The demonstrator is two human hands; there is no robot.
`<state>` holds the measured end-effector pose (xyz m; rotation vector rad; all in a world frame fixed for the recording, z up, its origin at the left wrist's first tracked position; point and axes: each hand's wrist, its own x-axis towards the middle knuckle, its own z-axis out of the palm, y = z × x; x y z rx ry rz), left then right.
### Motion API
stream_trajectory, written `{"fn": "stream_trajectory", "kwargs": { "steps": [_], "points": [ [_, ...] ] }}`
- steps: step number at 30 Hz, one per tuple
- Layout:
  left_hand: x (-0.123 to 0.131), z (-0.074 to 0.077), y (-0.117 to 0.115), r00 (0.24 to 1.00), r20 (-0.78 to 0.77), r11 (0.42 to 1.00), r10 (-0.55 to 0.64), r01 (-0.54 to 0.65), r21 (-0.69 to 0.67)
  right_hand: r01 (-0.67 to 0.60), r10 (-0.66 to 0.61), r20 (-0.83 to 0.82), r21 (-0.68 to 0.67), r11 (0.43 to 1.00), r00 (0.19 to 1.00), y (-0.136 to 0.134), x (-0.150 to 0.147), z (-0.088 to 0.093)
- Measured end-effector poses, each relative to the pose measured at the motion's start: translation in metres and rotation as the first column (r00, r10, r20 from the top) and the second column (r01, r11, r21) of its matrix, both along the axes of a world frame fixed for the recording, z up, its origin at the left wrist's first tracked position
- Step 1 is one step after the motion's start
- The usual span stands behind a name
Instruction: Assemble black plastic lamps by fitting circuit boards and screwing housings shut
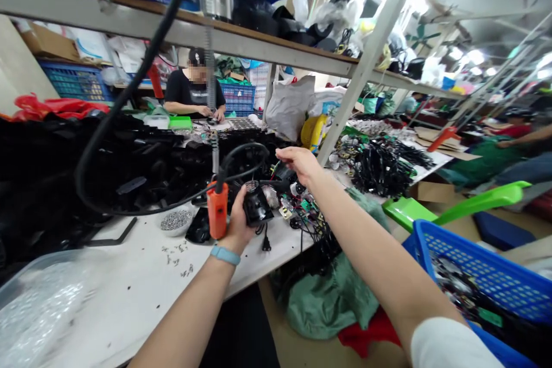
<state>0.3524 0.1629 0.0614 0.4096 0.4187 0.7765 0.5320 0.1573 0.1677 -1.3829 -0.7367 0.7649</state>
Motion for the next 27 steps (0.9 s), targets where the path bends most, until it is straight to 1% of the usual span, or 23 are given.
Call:
{"fn": "stream_trajectory", "kwargs": {
  "steps": [4, 9, 12, 16, 19, 23, 27],
  "points": [
    [-0.019, 0.008, 0.009, 1.000, -0.007, 1.000, 0.005, -0.005, -0.008, 0.026, -0.029, -0.051, -0.064, 0.998, 0.998, -0.015, 0.004, -0.021],
    [-0.045, 0.015, 0.015, 1.000, -0.015, 1.000, 0.020, -0.020, 0.010, 0.006, -0.012, -0.071, -0.093, 0.996, 0.997, -0.028, -0.006, -0.038],
    [-0.054, 0.013, 0.014, 0.997, -0.072, 0.998, 0.042, -0.039, 0.041, 0.002, -0.007, -0.058, -0.083, 0.997, 0.998, -0.031, -0.014, -0.044],
    [-0.061, 0.007, 0.012, 0.991, -0.123, 0.998, 0.058, -0.053, 0.042, 0.013, -0.014, -0.020, -0.055, 0.998, 1.000, -0.033, -0.021, -0.049],
    [-0.065, 0.001, 0.014, 0.989, -0.145, 0.999, 0.041, -0.036, 0.037, 0.023, -0.023, -0.003, -0.032, 0.999, 1.000, -0.036, -0.025, -0.048],
    [-0.071, -0.007, 0.017, 0.983, -0.181, 0.999, -0.007, 0.015, 0.043, 0.031, -0.031, -0.005, -0.009, 0.999, 0.999, -0.043, -0.030, -0.035],
    [-0.081, -0.012, 0.016, 0.965, -0.229, 0.986, -0.129, 0.149, 0.072, 0.004, -0.004, -0.052, 0.000, 1.000, 0.999, -0.046, -0.042, -0.020]
  ]
}}
